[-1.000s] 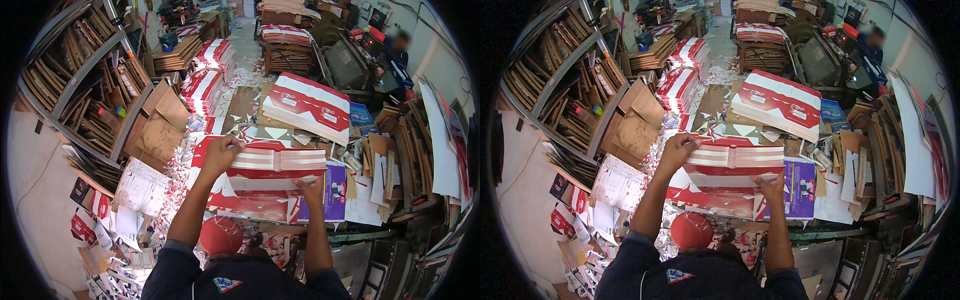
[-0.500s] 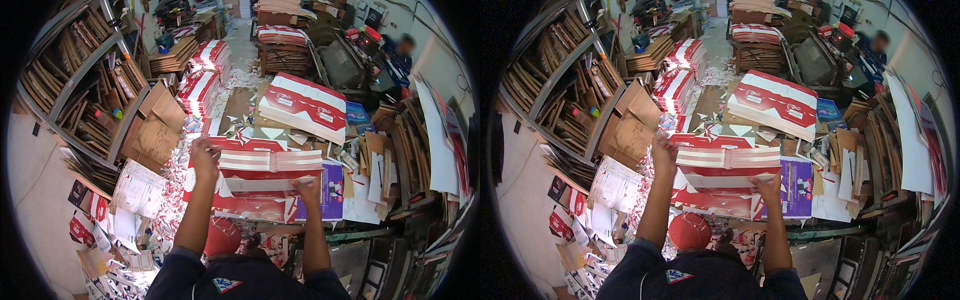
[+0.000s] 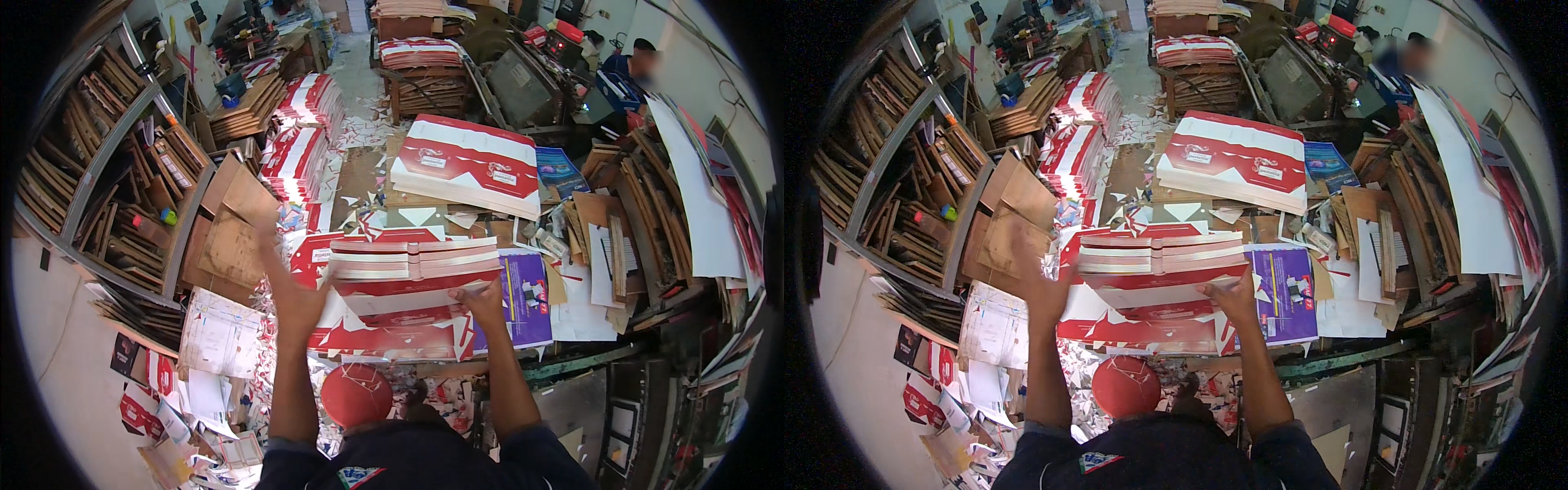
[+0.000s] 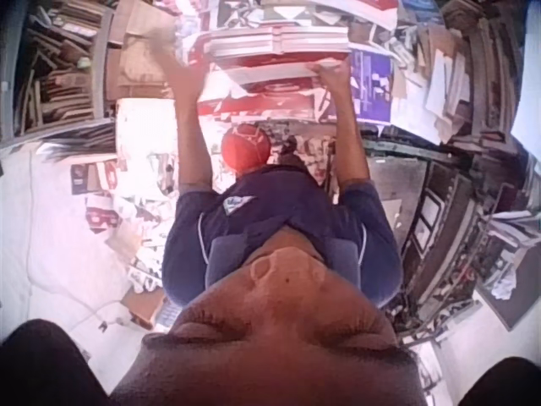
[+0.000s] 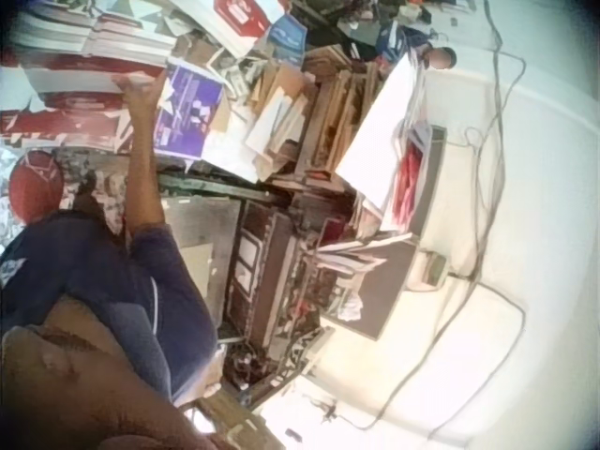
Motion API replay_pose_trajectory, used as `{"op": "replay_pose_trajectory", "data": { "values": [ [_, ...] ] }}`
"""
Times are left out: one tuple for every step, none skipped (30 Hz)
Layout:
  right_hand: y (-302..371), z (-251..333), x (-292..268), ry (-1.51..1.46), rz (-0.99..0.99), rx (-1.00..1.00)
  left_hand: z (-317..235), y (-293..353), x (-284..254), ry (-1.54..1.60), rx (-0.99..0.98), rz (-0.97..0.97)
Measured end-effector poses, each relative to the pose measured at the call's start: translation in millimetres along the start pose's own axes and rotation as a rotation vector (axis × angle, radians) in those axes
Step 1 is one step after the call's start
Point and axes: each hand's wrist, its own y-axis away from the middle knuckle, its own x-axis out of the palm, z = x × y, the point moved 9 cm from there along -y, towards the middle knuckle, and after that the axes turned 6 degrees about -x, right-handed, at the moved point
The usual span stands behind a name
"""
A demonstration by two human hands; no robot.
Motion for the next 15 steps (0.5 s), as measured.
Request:
{"op": "replay_pose_trajectory", "data": {
  "values": [
    [-1.0, -1.3, -4.4, -0.002, -0.010, 0.015, -58.3, 2.0, 24.7, -0.020, 0.187, 0.204],
    [-0.7, 9.6, 2.7, -0.015, -0.007, -0.030, -94.1, 10.4, 48.9, -0.159, 0.388, 0.317],
    [-1.3, 8.8, 2.2, -0.017, -0.005, -0.022, -117.4, 16.9, 74.1, -0.220, 0.441, 0.426],
    [-1.1, 5.8, 2.3, -0.027, -0.003, -0.013, -137.6, 25.8, 96.5, -0.287, 0.497, 0.537],
    [-0.8, 2.2, 3.7, -0.038, 0.002, -0.005, -141.8, 32.3, 114.3, -0.387, 0.572, 0.519],
    [-0.4, -8.8, 1.5, 0.025, 0.032, 0.069, -133.9, 34.8, 132.9, -0.465, 0.559, 0.618],
    [0.7, -20.3, -0.9, 0.089, 0.063, 0.144, -124.9, 37.4, 147.4, -0.544, 0.544, 0.716],
    [0.0, -32.7, -10.6, 0.156, 0.078, 0.213, -122.2, 35.5, 152.8, -0.515, 0.551, 0.699],
    [-5.5, -34.6, -14.4, 0.150, 0.129, 0.115, -119.6, 33.9, 153.9, -0.482, 0.568, 0.682],
    [-9.2, -41.5, -14.6, 0.146, 0.178, 0.020, -119.2, 32.8, 152.9, -0.450, 0.586, 0.670],
    [-6.0, -45.7, -10.5, 0.102, 0.183, 0.029, -116.1, 32.3, 150.0, -0.438, 0.571, 0.669],
    [-0.8, -45.5, -6.8, 0.059, 0.183, 0.038, -116.2, 32.4, 143.3, -0.425, 0.555, 0.668],
    [2.9, -40.7, -7.7, 0.126, 0.178, 0.011, -113.1, 31.7, 137.4, -0.415, 0.537, 0.667],
    [2.1, -32.7, -0.7, 0.190, 0.193, -0.019, -106.4, 29.8, 126.1, -0.361, 0.563, 0.623],
    [3.2, -21.6, 10.3, 0.247, 0.209, -0.041, -92.9, 22.2, 113.6, -0.306, 0.538, 0.573]
  ]
}}
